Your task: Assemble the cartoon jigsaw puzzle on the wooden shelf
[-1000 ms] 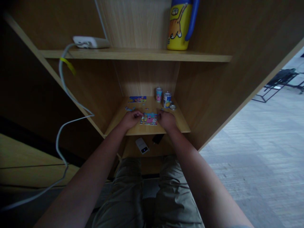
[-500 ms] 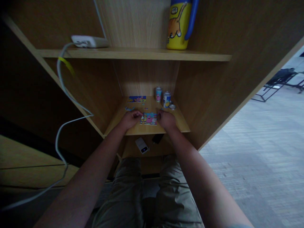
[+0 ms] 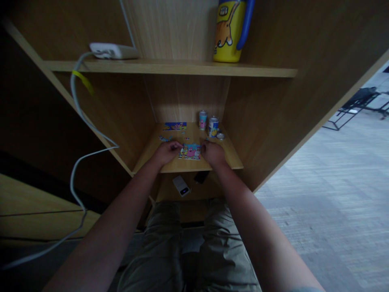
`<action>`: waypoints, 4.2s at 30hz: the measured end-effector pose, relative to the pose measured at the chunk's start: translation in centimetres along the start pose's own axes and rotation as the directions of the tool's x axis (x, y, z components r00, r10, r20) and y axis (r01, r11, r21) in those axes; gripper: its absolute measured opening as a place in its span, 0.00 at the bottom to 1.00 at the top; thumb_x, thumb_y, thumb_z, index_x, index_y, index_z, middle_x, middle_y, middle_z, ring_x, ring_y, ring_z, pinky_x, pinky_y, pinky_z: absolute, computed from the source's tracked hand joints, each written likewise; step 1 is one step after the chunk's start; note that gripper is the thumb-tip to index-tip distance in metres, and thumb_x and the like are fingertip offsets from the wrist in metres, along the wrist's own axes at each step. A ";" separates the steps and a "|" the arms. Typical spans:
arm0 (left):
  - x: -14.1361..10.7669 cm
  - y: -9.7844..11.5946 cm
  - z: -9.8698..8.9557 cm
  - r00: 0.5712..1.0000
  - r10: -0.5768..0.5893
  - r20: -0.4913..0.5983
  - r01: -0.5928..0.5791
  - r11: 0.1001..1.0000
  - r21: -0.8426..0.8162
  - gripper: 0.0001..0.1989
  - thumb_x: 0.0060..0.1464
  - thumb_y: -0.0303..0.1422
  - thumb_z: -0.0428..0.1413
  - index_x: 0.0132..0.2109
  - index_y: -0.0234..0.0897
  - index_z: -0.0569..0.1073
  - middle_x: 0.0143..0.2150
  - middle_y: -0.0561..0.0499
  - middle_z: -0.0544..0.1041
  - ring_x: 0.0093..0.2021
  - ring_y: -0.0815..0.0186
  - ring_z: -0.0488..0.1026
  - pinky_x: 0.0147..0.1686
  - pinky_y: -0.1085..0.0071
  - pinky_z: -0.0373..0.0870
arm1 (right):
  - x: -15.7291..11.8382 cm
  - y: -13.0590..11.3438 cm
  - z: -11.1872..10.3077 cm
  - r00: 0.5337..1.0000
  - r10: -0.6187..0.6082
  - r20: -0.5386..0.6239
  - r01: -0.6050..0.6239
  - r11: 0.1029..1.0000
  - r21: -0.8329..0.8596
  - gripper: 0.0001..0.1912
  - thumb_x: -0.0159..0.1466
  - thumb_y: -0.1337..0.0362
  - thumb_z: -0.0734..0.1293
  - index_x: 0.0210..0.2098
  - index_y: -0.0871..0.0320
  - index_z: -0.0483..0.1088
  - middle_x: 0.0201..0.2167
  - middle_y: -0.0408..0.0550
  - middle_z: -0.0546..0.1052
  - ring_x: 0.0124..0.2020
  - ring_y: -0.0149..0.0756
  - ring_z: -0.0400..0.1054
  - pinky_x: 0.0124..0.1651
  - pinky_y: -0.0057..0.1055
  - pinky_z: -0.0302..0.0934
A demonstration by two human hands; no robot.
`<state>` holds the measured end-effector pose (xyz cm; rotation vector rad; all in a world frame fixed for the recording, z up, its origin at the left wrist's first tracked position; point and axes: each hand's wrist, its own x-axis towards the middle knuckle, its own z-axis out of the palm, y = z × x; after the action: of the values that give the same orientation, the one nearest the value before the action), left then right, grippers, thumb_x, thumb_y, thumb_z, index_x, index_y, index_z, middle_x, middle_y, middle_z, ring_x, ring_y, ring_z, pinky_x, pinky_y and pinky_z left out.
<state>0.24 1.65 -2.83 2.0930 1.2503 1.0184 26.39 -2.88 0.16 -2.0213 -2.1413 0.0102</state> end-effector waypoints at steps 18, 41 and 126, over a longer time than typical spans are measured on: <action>-0.8 1.4 0.0 0.996 0.059 0.064 -0.065 0.993 0.099 0.08 0.62 0.30 0.60 0.43 0.39 0.86 0.36 0.50 0.86 0.36 0.62 0.81 0.41 0.67 0.76 | -0.2 0.0 -0.3 1.000 -0.009 0.013 0.009 1.000 0.004 0.24 0.81 0.55 0.56 0.63 0.54 0.79 0.54 0.58 0.86 0.53 0.49 0.81 0.52 0.36 0.69; -0.3 0.8 -0.2 0.998 0.065 0.026 -0.067 0.993 0.095 0.07 0.68 0.32 0.59 0.43 0.40 0.83 0.42 0.48 0.87 0.42 0.58 0.83 0.50 0.62 0.78 | -0.3 -0.2 -0.4 1.000 -0.006 -0.002 0.006 0.999 0.033 0.22 0.81 0.56 0.58 0.62 0.53 0.80 0.54 0.56 0.87 0.52 0.48 0.81 0.51 0.34 0.68; -0.4 1.3 -0.4 0.999 0.025 0.025 -0.027 0.994 0.108 0.08 0.66 0.37 0.60 0.42 0.41 0.84 0.40 0.50 0.88 0.40 0.60 0.82 0.46 0.64 0.78 | 0.0 0.0 -0.5 1.000 -0.014 0.015 0.013 0.998 0.056 0.22 0.81 0.57 0.58 0.63 0.51 0.80 0.56 0.55 0.86 0.56 0.47 0.82 0.56 0.34 0.70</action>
<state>0.49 0.72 -1.77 2.2021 1.2963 0.9536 26.42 -2.93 0.68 -1.9818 -2.1395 0.0837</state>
